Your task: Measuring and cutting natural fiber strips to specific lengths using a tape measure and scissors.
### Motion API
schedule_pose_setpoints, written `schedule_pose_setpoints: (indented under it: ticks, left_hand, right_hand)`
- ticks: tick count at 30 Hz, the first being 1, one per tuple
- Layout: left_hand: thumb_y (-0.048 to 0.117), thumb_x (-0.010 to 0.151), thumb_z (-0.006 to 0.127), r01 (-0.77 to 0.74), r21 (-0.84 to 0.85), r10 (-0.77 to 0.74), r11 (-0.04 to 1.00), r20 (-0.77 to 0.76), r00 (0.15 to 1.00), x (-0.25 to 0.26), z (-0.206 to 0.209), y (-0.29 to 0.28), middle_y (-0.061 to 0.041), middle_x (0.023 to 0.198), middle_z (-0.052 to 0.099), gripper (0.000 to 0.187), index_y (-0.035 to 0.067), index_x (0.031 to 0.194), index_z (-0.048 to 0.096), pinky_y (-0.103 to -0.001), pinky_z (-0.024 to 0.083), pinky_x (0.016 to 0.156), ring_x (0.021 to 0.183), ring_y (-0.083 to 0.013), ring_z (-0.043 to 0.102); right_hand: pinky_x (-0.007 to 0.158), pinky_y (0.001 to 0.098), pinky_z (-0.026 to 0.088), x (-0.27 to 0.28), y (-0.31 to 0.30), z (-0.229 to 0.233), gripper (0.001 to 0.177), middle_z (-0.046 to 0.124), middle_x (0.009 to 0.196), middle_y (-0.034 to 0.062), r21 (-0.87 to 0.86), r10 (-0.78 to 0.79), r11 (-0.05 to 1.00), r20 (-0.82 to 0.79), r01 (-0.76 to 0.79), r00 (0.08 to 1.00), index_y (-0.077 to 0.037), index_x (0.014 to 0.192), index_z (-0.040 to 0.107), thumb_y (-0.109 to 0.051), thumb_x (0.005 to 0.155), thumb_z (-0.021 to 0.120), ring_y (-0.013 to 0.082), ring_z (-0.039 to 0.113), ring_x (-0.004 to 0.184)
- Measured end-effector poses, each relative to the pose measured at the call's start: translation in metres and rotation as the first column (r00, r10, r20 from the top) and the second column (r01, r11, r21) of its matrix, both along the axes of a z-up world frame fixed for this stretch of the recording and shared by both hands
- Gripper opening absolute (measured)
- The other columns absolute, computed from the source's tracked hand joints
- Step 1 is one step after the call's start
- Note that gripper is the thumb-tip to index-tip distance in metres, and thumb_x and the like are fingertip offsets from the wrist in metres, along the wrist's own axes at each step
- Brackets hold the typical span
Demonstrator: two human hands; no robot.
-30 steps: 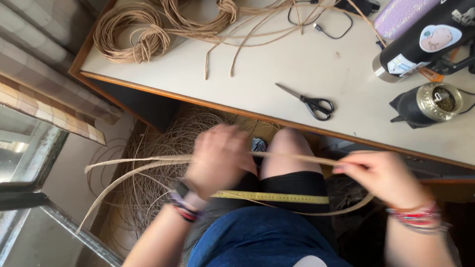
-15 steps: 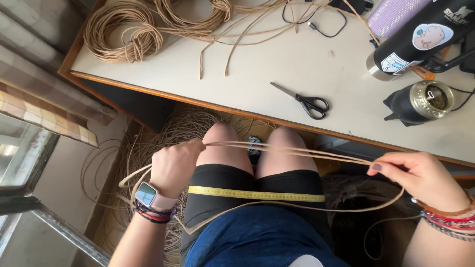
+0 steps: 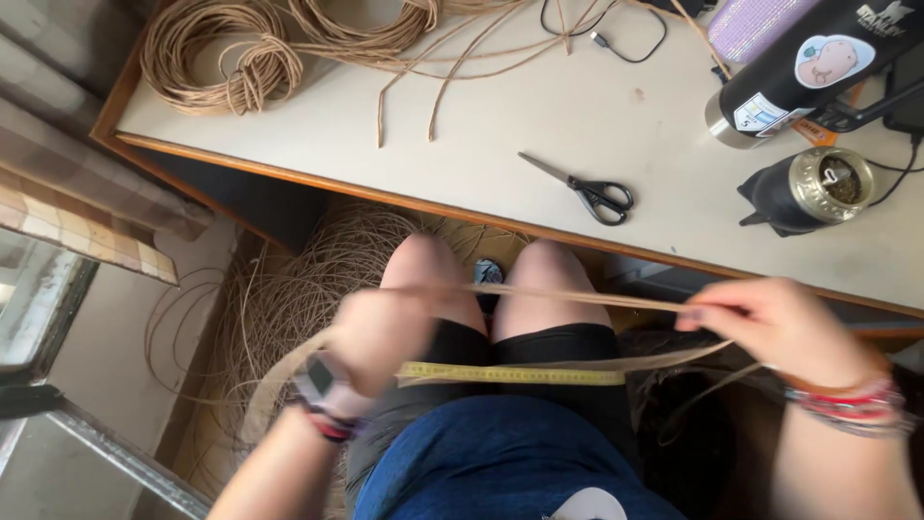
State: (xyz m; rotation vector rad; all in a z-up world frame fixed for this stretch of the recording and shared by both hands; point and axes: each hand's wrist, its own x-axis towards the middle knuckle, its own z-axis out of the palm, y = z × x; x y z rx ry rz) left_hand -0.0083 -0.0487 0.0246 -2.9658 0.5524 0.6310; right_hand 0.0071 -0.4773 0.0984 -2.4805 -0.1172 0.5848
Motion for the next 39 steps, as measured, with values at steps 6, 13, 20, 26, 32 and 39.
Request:
schedule_pose_setpoints:
  ticks: [6,13,20,26,32,39]
  left_hand:
    - [0.019,0.089,0.058,-0.056,-0.208,0.124,0.977,0.331,0.935,0.002,-0.005,0.028,0.001,0.084,0.075,0.04,0.031,0.126,0.067,-0.04,0.056,0.069,0.071,-0.0293,0.072]
    - [0.058,0.077,0.075,0.048,-0.529,0.153,0.847,0.331,0.931,-0.045,0.026,-0.121,0.004,0.067,0.068,0.056,0.035,0.124,0.055,-0.048,0.06,0.051,0.057,-0.03,0.073]
    - [0.013,0.096,0.05,0.087,-0.06,-0.043,0.994,0.515,0.856,-0.004,0.02,0.0,0.0,0.066,0.059,0.015,0.025,0.089,0.054,-0.044,0.046,0.057,0.056,-0.0264,0.058]
    - [0.025,0.094,0.055,0.1,-0.219,0.029,0.971,0.518,0.855,-0.004,0.005,-0.014,-0.001,0.088,0.067,0.022,0.017,0.108,0.07,-0.043,0.039,0.076,0.078,-0.0233,0.061]
    - [0.048,0.093,0.07,0.153,-0.557,0.064,0.817,0.35,0.935,-0.046,0.03,-0.113,-0.004,0.063,0.064,0.043,0.024,0.125,0.054,-0.049,0.047,0.032,0.043,-0.0308,0.064]
    - [0.01,0.084,0.056,0.156,-0.184,-0.053,0.97,0.466,0.883,-0.013,-0.04,0.006,0.013,0.05,0.047,0.02,0.024,0.078,0.069,-0.034,0.037,0.033,0.036,-0.0109,0.043]
  right_hand:
    - [0.085,0.0215,0.054,-0.013,-0.007,0.01,0.026,0.092,0.088,-0.0036,0.017,-0.041,0.999,0.083,0.039,0.996,-0.009,0.089,0.09,-0.02,0.092,0.066,0.0058,0.078,0.082]
    - [0.072,0.0302,0.06,-0.012,0.091,-0.015,0.01,0.082,0.073,-0.0083,0.124,0.284,0.943,0.19,-0.31,0.94,-0.029,0.078,0.085,-0.027,0.084,0.078,0.0151,0.08,0.077]
    - [0.085,0.0214,0.056,-0.008,-0.004,0.012,0.022,0.093,0.088,-0.0017,0.004,-0.079,0.997,0.034,0.079,0.996,-0.009,0.09,0.091,-0.015,0.089,0.07,0.0068,0.08,0.082]
    - [0.085,0.0204,0.054,-0.017,0.025,0.006,0.021,0.092,0.088,-0.0045,0.017,-0.038,0.999,0.069,0.037,0.997,-0.013,0.087,0.092,-0.02,0.087,0.072,0.0055,0.079,0.082]
    - [0.06,0.029,0.049,-0.017,0.104,-0.001,0.017,0.077,0.072,-0.0045,0.115,0.398,0.89,0.28,-0.442,0.874,-0.016,0.079,0.08,-0.025,0.089,0.071,0.0119,0.067,0.058]
    - [0.089,0.0214,0.056,-0.007,-0.003,0.005,0.026,0.095,0.094,-0.0048,0.006,-0.043,0.999,0.063,0.042,0.997,-0.013,0.093,0.093,-0.021,0.089,0.069,0.0055,0.082,0.087]
